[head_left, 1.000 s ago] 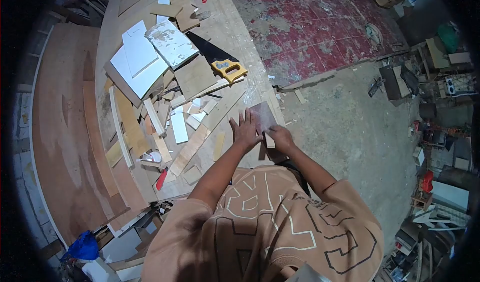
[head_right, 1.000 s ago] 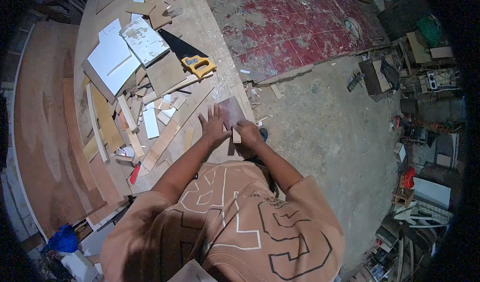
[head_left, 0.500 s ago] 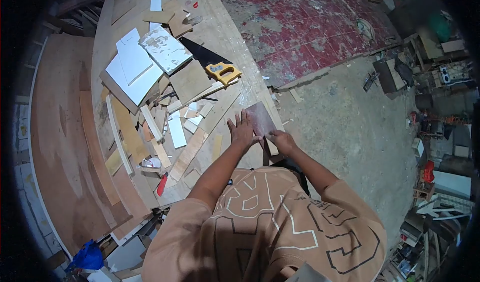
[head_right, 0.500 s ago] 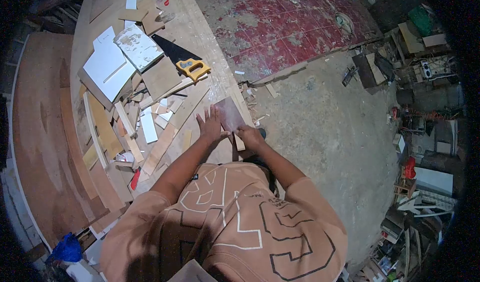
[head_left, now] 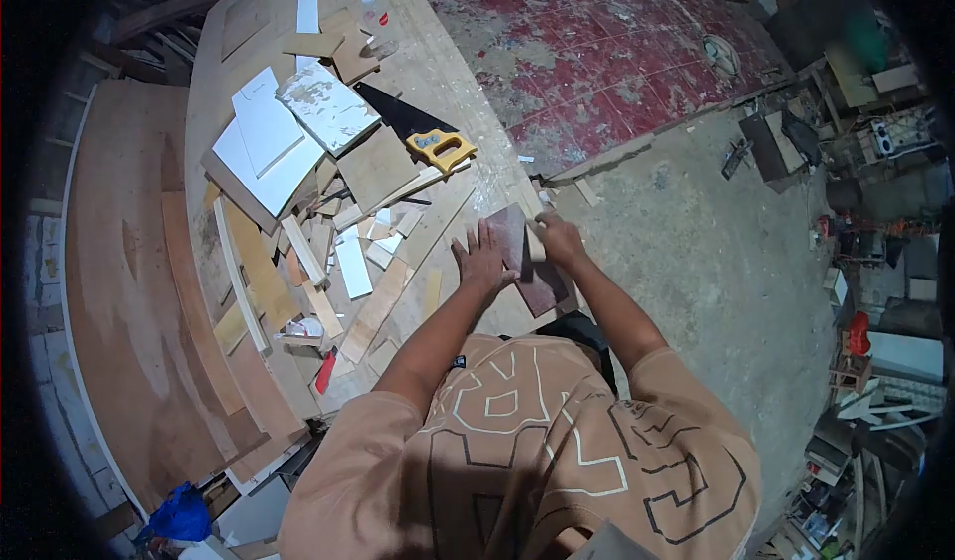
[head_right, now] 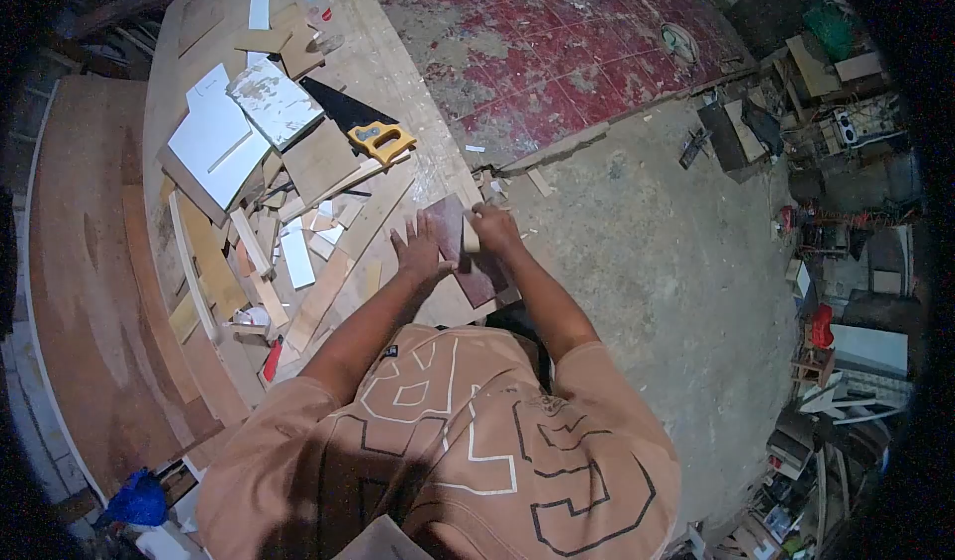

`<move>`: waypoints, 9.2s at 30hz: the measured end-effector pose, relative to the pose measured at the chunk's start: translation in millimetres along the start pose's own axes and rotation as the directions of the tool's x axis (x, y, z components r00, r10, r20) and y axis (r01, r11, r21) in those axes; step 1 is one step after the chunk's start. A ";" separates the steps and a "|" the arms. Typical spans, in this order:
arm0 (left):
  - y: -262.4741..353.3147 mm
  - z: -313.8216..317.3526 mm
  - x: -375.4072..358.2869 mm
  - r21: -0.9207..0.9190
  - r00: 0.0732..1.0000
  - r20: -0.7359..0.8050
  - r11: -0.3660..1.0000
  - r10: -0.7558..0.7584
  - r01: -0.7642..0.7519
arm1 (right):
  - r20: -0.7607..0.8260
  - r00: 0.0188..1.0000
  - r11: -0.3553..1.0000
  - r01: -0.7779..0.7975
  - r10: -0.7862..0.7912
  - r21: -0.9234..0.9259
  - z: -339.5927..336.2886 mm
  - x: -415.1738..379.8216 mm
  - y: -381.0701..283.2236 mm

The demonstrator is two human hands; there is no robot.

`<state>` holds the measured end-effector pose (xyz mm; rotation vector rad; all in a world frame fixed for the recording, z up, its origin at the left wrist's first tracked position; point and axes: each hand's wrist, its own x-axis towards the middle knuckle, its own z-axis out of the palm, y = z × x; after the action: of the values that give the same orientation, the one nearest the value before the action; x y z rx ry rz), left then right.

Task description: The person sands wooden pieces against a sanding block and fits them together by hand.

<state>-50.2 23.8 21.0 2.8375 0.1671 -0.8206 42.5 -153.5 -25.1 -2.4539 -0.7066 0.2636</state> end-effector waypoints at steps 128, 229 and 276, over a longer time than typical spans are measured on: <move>2.5 -39.8 -74.5 -0.899 0.845 -0.385 -0.055 -0.372 -0.434 | 0.330 0.943 0.857 -0.210 0.050 0.470 -23.6 -83.9 -95.3; 0.5 32.4 -35.2 -0.374 0.822 -0.531 0.813 0.208 -0.447 | -0.098 0.603 0.455 -0.475 0.792 0.753 -71.6 -71.8 123.4; 88.2 2.5 117.3 -0.266 0.776 -0.314 0.835 -0.547 0.481 | 0.713 0.690 -0.322 -0.652 0.124 0.687 -37.5 -62.8 119.6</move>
<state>61.1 -56.1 -31.5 2.7686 1.0629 -0.2873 53.3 -288.7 -60.7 -0.8195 0.4291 1.1206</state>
